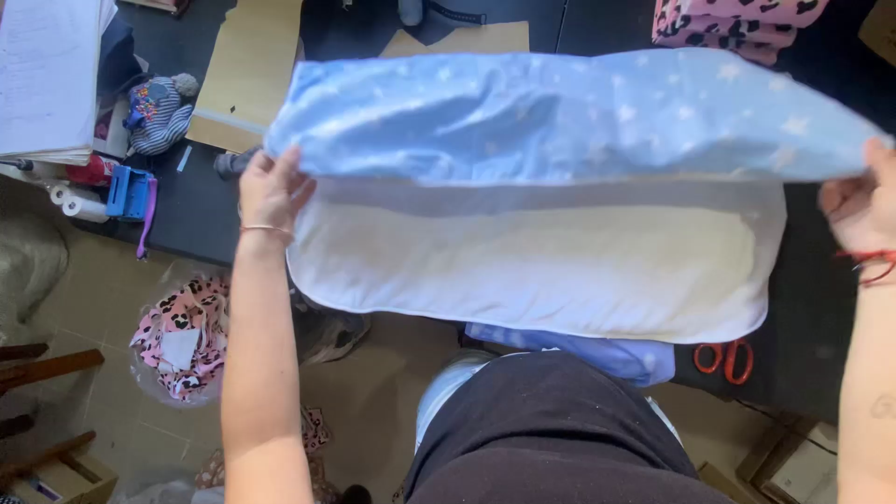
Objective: Folding fabric garments and stacking them on a work table
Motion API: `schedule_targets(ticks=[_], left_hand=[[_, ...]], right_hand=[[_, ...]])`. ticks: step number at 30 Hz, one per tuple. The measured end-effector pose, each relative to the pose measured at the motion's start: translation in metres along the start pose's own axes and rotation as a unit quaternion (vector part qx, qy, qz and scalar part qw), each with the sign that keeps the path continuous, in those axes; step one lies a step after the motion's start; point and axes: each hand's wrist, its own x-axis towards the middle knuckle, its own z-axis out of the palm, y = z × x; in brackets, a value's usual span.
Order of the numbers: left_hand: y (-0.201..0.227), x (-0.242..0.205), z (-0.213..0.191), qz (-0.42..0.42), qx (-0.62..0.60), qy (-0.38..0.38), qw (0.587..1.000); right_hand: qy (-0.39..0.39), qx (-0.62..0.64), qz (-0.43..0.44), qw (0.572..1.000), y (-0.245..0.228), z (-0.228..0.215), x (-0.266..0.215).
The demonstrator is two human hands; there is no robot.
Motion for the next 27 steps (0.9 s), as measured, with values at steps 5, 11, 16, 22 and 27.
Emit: schedule_targets(ticks=[5, 11, 16, 22, 27], left_hand=[[-0.080, 0.041, -0.017, -0.006, 0.033, 0.015, 0.999], [-0.064, 0.046, -0.012, -0.009, 0.010, 0.016, 1.000], [0.006, 0.076, 0.020, -0.116, -0.067, -0.013, 0.991], [0.078, 0.148, 0.038, 0.112, -0.325, -0.094, 0.934], [0.025, 0.124, 0.021, 0.191, -0.278, 0.009, 0.941]], right_hand=[[0.009, -0.070, 0.053, 0.996, 0.051, 0.002, -0.034], [0.015, -0.076, 0.107, 0.991, 0.044, 0.003, -0.026], [-0.062, -0.117, 0.150, 0.980, 0.004, 0.014, 0.034], [-0.127, 0.037, -0.008, 0.991, 0.009, -0.093, 0.332], [-0.009, 0.053, -0.021, 0.998, 0.026, -0.052, 0.153]])
